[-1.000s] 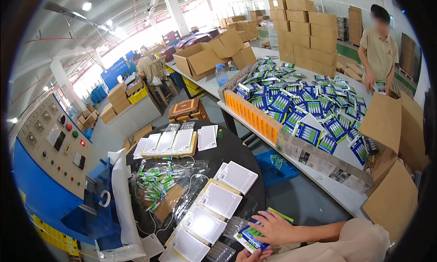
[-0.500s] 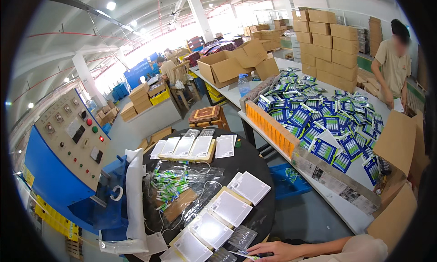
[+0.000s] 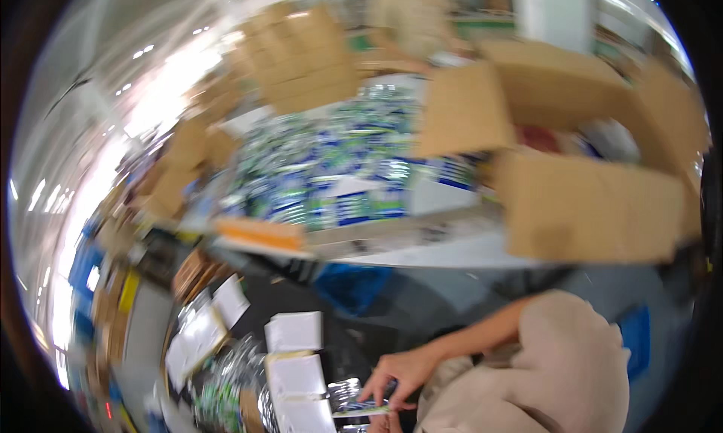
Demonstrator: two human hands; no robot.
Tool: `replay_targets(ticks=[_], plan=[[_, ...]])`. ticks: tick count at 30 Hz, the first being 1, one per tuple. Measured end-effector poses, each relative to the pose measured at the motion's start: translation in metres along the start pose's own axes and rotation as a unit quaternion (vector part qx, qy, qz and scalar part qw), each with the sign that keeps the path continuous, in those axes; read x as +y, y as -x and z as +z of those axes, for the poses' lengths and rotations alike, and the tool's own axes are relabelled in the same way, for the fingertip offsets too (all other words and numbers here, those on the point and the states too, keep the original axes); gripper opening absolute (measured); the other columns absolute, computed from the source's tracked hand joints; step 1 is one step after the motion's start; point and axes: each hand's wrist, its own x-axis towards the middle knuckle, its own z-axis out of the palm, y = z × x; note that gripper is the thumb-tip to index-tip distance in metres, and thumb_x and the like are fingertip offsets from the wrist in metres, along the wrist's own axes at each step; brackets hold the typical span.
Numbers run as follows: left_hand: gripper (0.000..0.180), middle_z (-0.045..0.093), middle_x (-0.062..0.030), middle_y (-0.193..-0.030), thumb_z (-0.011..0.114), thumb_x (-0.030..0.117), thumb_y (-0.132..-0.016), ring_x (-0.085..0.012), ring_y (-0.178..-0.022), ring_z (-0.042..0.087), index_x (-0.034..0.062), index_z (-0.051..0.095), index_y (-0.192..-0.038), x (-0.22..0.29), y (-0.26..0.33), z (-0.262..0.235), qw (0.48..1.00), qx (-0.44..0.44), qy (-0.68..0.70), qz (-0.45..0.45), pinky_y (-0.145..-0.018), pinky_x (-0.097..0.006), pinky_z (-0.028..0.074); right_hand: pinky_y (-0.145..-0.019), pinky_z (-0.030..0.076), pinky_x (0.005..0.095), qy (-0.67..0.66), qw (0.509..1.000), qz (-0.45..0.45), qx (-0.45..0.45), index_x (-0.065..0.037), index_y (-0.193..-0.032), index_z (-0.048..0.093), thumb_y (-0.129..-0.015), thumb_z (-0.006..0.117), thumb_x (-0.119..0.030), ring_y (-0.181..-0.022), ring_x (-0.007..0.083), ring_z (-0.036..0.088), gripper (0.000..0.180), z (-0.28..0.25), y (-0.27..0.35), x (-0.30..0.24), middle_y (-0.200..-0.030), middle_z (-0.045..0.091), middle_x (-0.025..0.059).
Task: The person assembles small glue tubes into plastic blister packs, places them into cardboard backing cards, and stacks the completed packages on a nearby table. The person repeatedly picks up glue tubes, arranges them in trays, closes the packaging, and transfers finished units to a growing pile.
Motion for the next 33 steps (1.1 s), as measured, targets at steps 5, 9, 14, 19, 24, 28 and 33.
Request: replay_targets(ticks=[5,9,14,19,24,28,33], plan=[[0.029,0.065,-0.0142,-0.103,0.048,0.017,-0.108,-0.0216,-0.088,0.055,-0.0032,0.060,-0.126,0.013,-0.019,0.028,0.915,-0.124,0.361,-0.134,-0.079,-0.036,0.045,-0.073,0.055,0.0420,0.315,0.914,-0.037,0.253,-0.002,-0.090,0.077,-0.073,0.068,-0.021,-0.090,0.0348,0.069,0.027,0.049,0.064,-0.030,-0.112,0.073,0.0153],[0.028,0.069,-0.0137,-0.095,0.053,0.018,-0.106,-0.0213,-0.085,0.060,-0.0043,0.065,-0.119,0.049,-0.042,0.039,0.929,-0.175,0.326,-0.003,-0.078,-0.035,0.048,-0.072,0.054,0.0424,0.275,0.921,0.088,0.260,-0.004,-0.091,0.077,-0.080,0.066,-0.024,-0.092,0.0345,0.069,0.026,0.058,0.125,-0.068,-0.113,0.074,0.0145],[0.029,0.069,-0.0133,-0.097,0.054,0.018,-0.105,-0.0207,-0.087,0.061,-0.0044,0.066,-0.118,0.108,-0.074,0.068,0.875,-0.296,0.382,0.018,-0.080,-0.034,0.049,-0.079,0.053,0.0422,0.232,0.888,-0.026,0.396,0.002,-0.091,0.074,-0.082,0.067,-0.021,-0.094,0.0371,0.068,0.025,0.074,0.193,-0.086,-0.105,0.072,0.0206],[0.029,0.070,-0.0129,-0.099,0.055,0.018,-0.105,-0.0202,-0.088,0.061,-0.0045,0.066,-0.118,0.165,-0.087,0.127,0.813,-0.432,0.391,0.015,-0.081,-0.034,0.049,-0.071,0.051,0.0421,0.265,0.864,-0.072,0.421,0.003,-0.083,0.071,-0.082,0.066,-0.019,-0.081,0.0352,0.066,0.023,0.078,0.272,-0.082,-0.089,0.071,0.0197],[0.029,0.070,-0.0124,-0.100,0.056,0.019,-0.104,-0.0196,-0.090,0.062,-0.0046,0.067,-0.118,0.245,-0.095,0.186,0.750,-0.546,0.372,0.008,-0.083,-0.033,0.049,-0.070,0.050,0.0398,0.214,0.829,-0.086,0.510,0.002,-0.092,0.073,-0.086,0.067,-0.022,-0.079,0.0327,0.066,0.026,0.108,0.382,-0.076,-0.092,0.073,0.0170],[0.030,0.071,-0.0121,-0.102,0.056,0.019,-0.104,-0.0192,-0.091,0.062,-0.0047,0.067,-0.117,0.306,-0.099,0.228,0.723,-0.579,0.376,-0.005,-0.084,-0.033,0.050,-0.083,0.053,0.0398,0.271,0.729,0.050,0.626,-0.003,-0.117,0.071,-0.092,0.068,-0.030,-0.105,0.0328,0.066,0.037,0.140,0.451,-0.071,-0.123,0.069,0.0147],[0.029,0.072,-0.0091,-0.105,0.059,0.020,-0.102,-0.0156,-0.096,0.062,-0.0042,0.069,-0.116,0.344,-0.105,0.246,0.772,-0.540,0.334,0.024,-0.090,-0.031,0.050,-0.083,0.055,0.0415,0.342,0.646,0.096,0.676,-0.008,-0.123,0.070,-0.093,0.067,-0.028,-0.119,0.0298,0.060,0.036,0.146,0.479,-0.088,-0.134,0.064,0.0102]])
